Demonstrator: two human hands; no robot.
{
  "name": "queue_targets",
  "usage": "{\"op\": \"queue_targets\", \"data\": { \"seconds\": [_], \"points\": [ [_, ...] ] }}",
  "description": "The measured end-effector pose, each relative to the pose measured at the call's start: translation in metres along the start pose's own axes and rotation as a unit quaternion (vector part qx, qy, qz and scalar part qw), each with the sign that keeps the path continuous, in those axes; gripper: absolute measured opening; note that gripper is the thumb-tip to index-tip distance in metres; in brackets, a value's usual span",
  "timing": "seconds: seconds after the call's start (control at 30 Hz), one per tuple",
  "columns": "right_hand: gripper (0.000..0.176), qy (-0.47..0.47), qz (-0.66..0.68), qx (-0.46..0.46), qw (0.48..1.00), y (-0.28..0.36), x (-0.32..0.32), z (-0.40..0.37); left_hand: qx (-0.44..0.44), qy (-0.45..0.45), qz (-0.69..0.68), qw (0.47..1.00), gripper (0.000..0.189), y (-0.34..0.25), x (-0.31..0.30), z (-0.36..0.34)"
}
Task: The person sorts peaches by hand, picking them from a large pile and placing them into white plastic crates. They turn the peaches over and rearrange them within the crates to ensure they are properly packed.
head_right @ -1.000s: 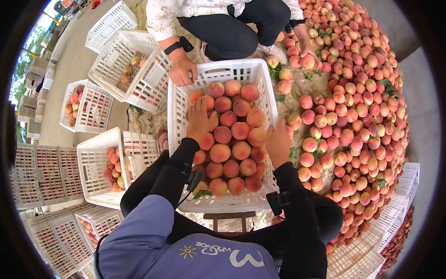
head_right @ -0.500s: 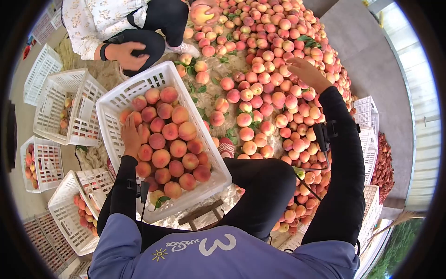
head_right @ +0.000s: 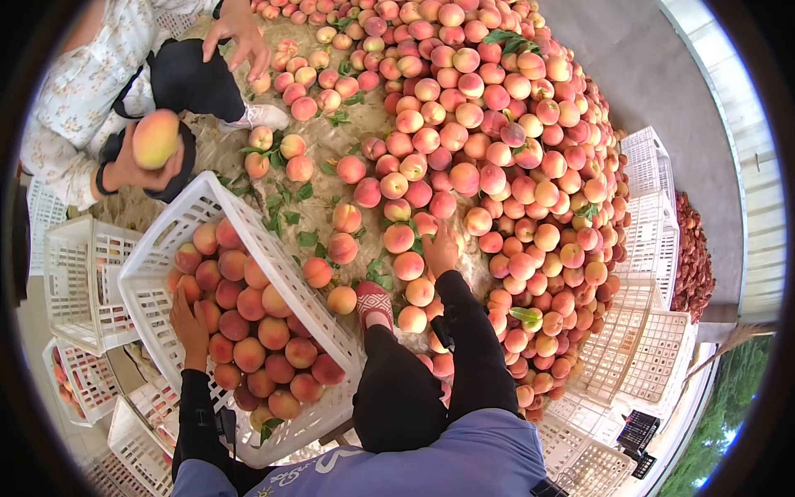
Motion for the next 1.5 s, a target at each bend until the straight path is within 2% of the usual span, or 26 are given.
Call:
{"op": "queue_targets", "data": {
  "seconds": [0.13,0.3,0.33,0.37,0.4,0.43,0.47,0.5,0.53,0.57,0.67,0.7,0.77,0.8,0.87,0.93,0.97,1.0,1.03,1.1,1.13,1.2,1.23,1.3,1.43,1.5],
  "points": [
    [0.053,-0.128,-0.024,-0.077,0.988,0.037,0.008,0.074,-0.015,-0.009,0.012,1.000,0.056,-0.004,0.000,0.000],
    [0.076,-0.061,0.045,-0.018,0.997,0.058,0.054,0.161,-0.023,-0.010,-0.035,0.999,0.059,-0.006,-0.001,0.003],
    [0.082,0.053,0.003,0.047,0.997,0.041,0.072,0.185,-0.031,0.000,-0.034,0.999,0.059,-0.010,-0.004,0.005],
    [0.082,-0.040,0.052,0.001,0.998,0.036,0.082,0.191,-0.046,0.008,-0.027,0.999,0.060,-0.014,-0.007,0.008],
    [0.080,0.006,0.033,-0.011,0.999,0.046,0.074,0.189,-0.064,0.010,-0.040,0.997,0.061,-0.019,-0.012,0.008],
    [0.072,0.057,0.243,0.013,0.968,0.046,0.071,0.185,-0.082,0.023,-0.029,0.996,0.062,-0.022,-0.016,0.008],
    [0.065,0.109,0.472,0.030,0.874,0.030,0.086,0.192,-0.069,0.013,-0.014,0.997,0.062,-0.020,-0.015,0.006],
    [0.064,-0.084,0.267,-0.025,0.960,0.049,0.065,0.184,-0.050,-0.009,0.020,0.999,0.062,-0.015,-0.009,0.002],
    [0.065,0.052,0.413,0.029,0.909,0.078,0.044,0.167,-0.047,-0.013,0.026,0.998,0.062,-0.014,-0.008,0.001],
    [0.063,0.025,0.365,-0.031,0.930,0.114,0.017,0.146,-0.053,-0.013,0.029,0.998,0.062,-0.014,-0.008,0.001],
    [0.056,0.138,0.374,-0.195,0.896,0.249,-0.040,0.059,-0.063,-0.022,0.029,0.997,0.061,-0.013,-0.009,0.000],
    [0.058,0.188,0.348,-0.314,0.863,0.301,-0.057,0.019,-0.058,-0.020,0.030,0.998,0.061,-0.014,-0.009,0.000],
    [0.066,0.318,0.402,-0.454,0.729,0.380,-0.063,-0.057,-0.070,-0.043,0.035,0.996,0.060,-0.014,-0.010,-0.001],
    [0.068,0.327,0.368,-0.545,0.679,0.415,-0.064,-0.092,-0.062,-0.049,0.035,0.996,0.059,-0.015,-0.011,-0.001],
    [0.063,0.325,0.237,-0.666,0.627,0.472,-0.054,-0.152,-0.057,-0.070,0.033,0.995,0.058,-0.014,-0.008,-0.003],
    [0.058,0.312,0.272,-0.706,0.575,0.507,-0.003,-0.193,-0.112,-0.097,-0.029,0.989,0.056,-0.023,-0.024,-0.006],
    [0.055,0.272,0.251,-0.729,0.576,0.520,0.026,-0.207,-0.147,-0.115,-0.082,0.979,0.055,-0.022,-0.030,-0.008],
    [0.053,0.230,0.231,-0.750,0.576,0.526,0.056,-0.218,-0.137,-0.075,-0.012,0.988,0.052,-0.002,0.025,-0.007],
    [0.053,0.235,0.226,-0.760,0.562,0.526,0.085,-0.224,-0.151,-0.087,-0.016,0.985,0.052,-0.002,0.022,-0.009],
    [0.052,0.214,0.008,-0.772,0.599,0.521,0.145,-0.229,-0.174,-0.087,-0.059,0.979,0.050,-0.009,0.004,-0.013],
    [0.052,0.215,0.004,-0.774,0.596,0.516,0.157,-0.228,-0.201,-0.064,-0.097,0.973,0.049,-0.013,-0.014,-0.012],
    [0.047,0.256,-0.035,-0.693,0.673,0.500,0.167,-0.215,-0.147,-0.077,-0.061,0.984,0.051,-0.008,-0.003,-0.012],
    [0.047,0.256,-0.044,-0.693,0.672,0.500,0.151,-0.209,-0.096,-0.092,-0.020,0.991,0.053,-0.009,0.000,-0.010],
    [0.051,0.280,-0.043,-0.708,0.647,0.505,0.090,-0.191,-0.106,-0.113,-0.029,0.988,0.053,-0.010,-0.002,-0.009],
    [0.059,0.075,-0.127,-0.674,0.724,0.468,0.001,-0.127,-0.108,-0.135,-0.026,0.985,0.054,-0.012,-0.008,-0.006],
    [0.068,0.061,-0.169,-0.627,0.758,0.425,-0.012,-0.102,-0.092,-0.130,-0.027,0.987,0.054,-0.011,-0.010,-0.006]
  ]
}}
Point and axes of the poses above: each hand's wrist, its own z-axis towards the middle knuckle, its own x-axis out of the palm, y = z × x, the point moved 3 cm from there along z, towards the middle knuckle, and after that the axes turned 4 degrees about x, right-handed, at the moved point
